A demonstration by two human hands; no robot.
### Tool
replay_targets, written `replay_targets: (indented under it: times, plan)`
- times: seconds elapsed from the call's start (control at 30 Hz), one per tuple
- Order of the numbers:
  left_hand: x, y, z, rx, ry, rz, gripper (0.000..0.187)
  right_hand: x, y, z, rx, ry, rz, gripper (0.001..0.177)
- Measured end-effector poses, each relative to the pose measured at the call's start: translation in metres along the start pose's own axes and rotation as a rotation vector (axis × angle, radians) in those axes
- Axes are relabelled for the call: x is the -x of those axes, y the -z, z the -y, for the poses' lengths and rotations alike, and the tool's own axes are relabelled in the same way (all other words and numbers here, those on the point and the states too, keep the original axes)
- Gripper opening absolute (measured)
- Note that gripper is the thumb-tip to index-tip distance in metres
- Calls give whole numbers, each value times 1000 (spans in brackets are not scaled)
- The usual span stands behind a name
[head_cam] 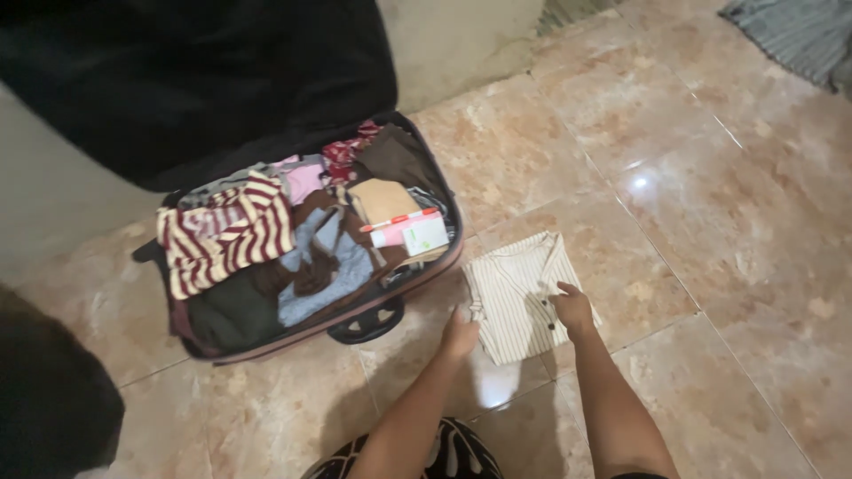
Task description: Opening a suitcase on the floor and taking out clothes.
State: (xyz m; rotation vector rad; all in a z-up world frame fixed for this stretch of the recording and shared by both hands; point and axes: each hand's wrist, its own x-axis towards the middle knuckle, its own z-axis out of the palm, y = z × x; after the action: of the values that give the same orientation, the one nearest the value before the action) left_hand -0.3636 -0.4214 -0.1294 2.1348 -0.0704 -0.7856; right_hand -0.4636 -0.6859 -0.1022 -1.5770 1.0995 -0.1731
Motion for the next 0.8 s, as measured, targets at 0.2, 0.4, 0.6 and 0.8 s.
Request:
replay_targets:
  times: [0.2, 0.4, 0.6, 0.8]
  plan:
    - [29, 73, -62, 312, -87, -61, 68, 27, -60, 77, -103, 40, 174, 50]
    - [5, 122, -11, 268, -300, -261, 69, 68, -137, 118, -135, 118, 276, 43]
    - [5, 203, 29, 388, -336, -436, 66, 97, -229, 159, -190, 236, 398, 32]
    - [-11, 300, 74, 667, -277, -522, 64, 115, -327, 186, -165, 237, 531, 31]
